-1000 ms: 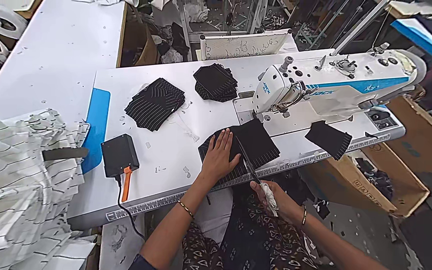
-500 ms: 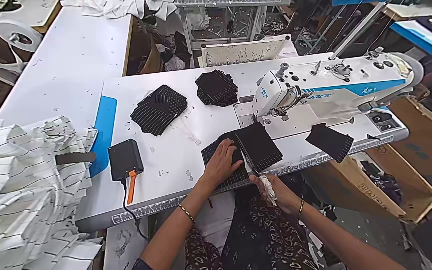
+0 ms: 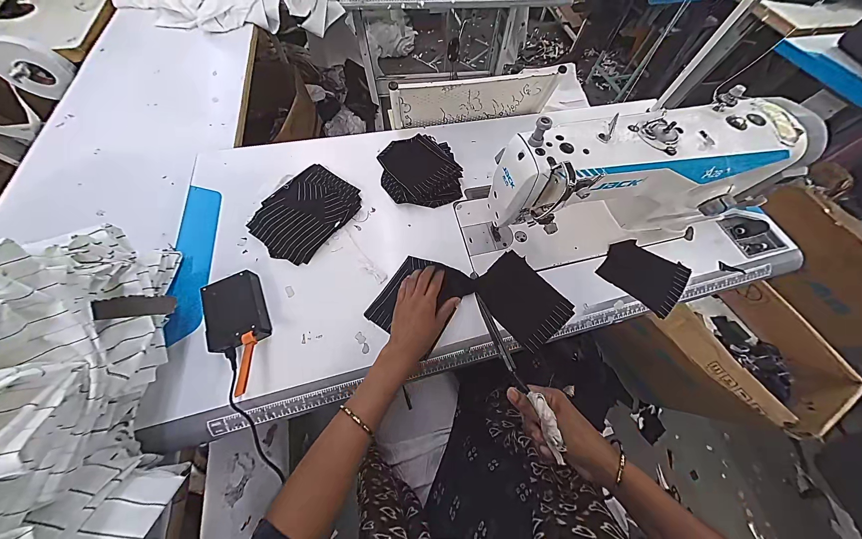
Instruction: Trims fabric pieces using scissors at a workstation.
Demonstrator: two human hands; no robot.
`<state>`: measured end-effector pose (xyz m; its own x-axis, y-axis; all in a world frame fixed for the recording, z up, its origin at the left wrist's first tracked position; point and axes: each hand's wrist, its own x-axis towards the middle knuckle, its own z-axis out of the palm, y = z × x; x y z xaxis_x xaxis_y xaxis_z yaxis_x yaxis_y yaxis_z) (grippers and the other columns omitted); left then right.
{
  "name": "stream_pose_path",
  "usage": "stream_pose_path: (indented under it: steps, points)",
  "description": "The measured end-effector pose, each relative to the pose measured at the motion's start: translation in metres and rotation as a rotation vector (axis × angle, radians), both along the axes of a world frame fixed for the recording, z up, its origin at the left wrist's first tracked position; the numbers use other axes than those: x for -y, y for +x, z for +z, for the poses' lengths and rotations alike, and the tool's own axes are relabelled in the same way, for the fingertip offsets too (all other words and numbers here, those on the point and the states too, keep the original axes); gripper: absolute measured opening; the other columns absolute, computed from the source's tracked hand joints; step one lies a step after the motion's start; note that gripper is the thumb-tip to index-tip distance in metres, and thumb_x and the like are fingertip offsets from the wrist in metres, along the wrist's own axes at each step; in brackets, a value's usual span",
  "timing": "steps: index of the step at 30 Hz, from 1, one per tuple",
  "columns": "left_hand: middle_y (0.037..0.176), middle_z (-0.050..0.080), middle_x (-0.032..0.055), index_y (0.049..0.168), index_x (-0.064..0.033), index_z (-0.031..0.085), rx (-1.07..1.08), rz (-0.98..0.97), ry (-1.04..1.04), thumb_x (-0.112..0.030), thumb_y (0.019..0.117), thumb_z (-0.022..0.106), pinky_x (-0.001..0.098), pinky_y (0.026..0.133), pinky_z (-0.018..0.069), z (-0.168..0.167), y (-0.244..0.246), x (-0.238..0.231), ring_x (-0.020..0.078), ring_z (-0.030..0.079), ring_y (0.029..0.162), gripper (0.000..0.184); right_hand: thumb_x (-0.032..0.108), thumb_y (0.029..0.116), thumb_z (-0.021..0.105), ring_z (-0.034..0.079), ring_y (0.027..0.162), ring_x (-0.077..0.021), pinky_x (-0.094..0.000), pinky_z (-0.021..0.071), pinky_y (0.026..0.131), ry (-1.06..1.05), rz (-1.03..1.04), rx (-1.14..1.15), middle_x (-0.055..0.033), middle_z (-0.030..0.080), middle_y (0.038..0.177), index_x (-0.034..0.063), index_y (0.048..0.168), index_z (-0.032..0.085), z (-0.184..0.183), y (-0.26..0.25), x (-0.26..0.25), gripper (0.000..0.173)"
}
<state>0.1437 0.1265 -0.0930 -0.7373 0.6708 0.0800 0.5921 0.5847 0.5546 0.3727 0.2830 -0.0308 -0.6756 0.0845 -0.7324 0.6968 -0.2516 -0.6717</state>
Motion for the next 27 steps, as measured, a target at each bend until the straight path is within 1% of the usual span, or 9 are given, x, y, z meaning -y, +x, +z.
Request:
stream_pose_path:
  steps: [2,3,5,8,13,16,18,22,27]
  points:
    - [0.162,0.038,0.0166,0.153,-0.0078,0.048,-0.026,-0.019,-0.08,-0.045,0.1085,0.037,0.0587,0.124,0.019,-0.005,-0.004,0.001,0.0377,0.032,0.152,0.059,0.033,0.1054,0.057,0.051,0.045,-0.0038,-0.0178,0.0436,0.044,0.014,0.025,0.0,0.0051,0.052,0.057,0.0133,0.079,0.055,0.0,0.006,-0.007,0.033]
    - [0.163,0.038,0.015,0.153,-0.0103,0.049,-0.038,-0.024,-0.086,-0.041,0.1097,0.034,0.0586,0.124,0.0192,-0.005,-0.005,0.001,0.0365,0.032,0.153,0.055,0.034,0.1051,0.057,0.051,0.045,-0.0035,-0.0176,0.0436,0.044,0.028,0.048,0.005,0.0055,0.052,0.057,0.0138,0.079,0.055,0.001,0.008,-0.011,0.033]
    - [0.157,0.047,0.0153,0.143,-0.01,0.06,-0.031,-0.008,-0.04,-0.039,0.1085,0.042,0.0594,0.121,0.0242,-0.002,-0.009,0.0,0.0374,0.039,0.149,0.049,0.035,0.1044,0.058,0.05,0.046,-0.0032,-0.0179,0.0431,0.045,0.074,0.108,0.024,0.0063,0.051,0.057,0.0141,0.081,0.055,0.002,0.008,-0.017,0.032]
    - [0.151,0.052,0.0173,0.131,-0.006,0.066,0.003,0.044,0.014,-0.052,0.0968,0.063,0.0592,0.121,0.0245,-0.001,-0.016,-0.007,0.0379,0.041,0.146,0.057,0.04,0.1023,0.062,0.051,0.049,-0.0041,-0.0197,0.0449,0.048,0.169,0.198,0.059,0.006,0.051,0.06,0.0132,0.085,0.055,0.001,-0.006,-0.024,0.032]
    - [0.168,0.029,0.0067,0.156,-0.0219,0.044,0.047,-0.001,-0.162,-0.071,0.0941,0.051,0.0583,0.125,0.0064,0.002,-0.018,-0.01,0.0275,0.021,0.157,0.08,0.052,0.0961,0.066,0.05,0.055,-0.0077,-0.0271,0.044,0.057,0.414,0.392,0.074,0.0032,0.05,0.065,0.0108,0.09,0.056,-0.002,-0.035,-0.037,0.043]
    - [0.17,0.024,0.0043,0.16,-0.0241,0.037,0.067,-0.018,-0.206,-0.074,0.0942,0.046,0.0587,0.125,0.0033,0.004,-0.018,-0.01,0.0255,0.017,0.158,0.083,0.056,0.0952,0.066,0.052,0.064,-0.0134,-0.0345,0.0448,0.064,0.583,0.531,0.128,-0.0015,0.052,0.072,0.0073,0.096,0.058,0.005,-0.048,-0.039,0.049]
    - [0.17,0.026,0.0043,0.16,-0.0236,0.038,0.052,-0.015,-0.19,-0.075,0.0936,0.047,0.0594,0.125,0.0038,0.001,-0.017,-0.01,0.0259,0.019,0.158,0.084,0.055,0.0953,0.066,0.051,0.064,-0.0148,-0.0363,0.0441,0.064,0.65,0.581,0.122,-0.0021,0.05,0.071,0.0069,0.094,0.058,0.006,-0.05,-0.039,0.049]
    - [0.169,0.028,0.0053,0.159,-0.0216,0.041,0.053,-0.014,-0.167,-0.075,0.0931,0.047,0.0611,0.125,0.0037,0.0,-0.017,-0.01,0.0271,0.02,0.158,0.085,0.047,0.0965,0.068,0.046,0.05,-0.0051,-0.0241,0.0389,0.051,0.512,0.443,0.033,0.0058,0.046,0.058,0.0123,0.079,0.054,-0.004,-0.042,-0.044,0.042]
    - [0.169,0.026,0.0042,0.161,-0.0172,0.036,0.05,-0.021,-0.176,-0.076,0.0925,0.047,0.0605,0.125,0.0039,0.0,-0.016,-0.01,0.026,0.019,0.158,0.09,0.045,0.0971,0.068,0.047,0.047,-0.0035,-0.0206,0.0407,0.048,0.309,0.317,0.005,0.0063,0.049,0.057,0.0139,0.079,0.056,-0.006,-0.045,-0.04,0.038]
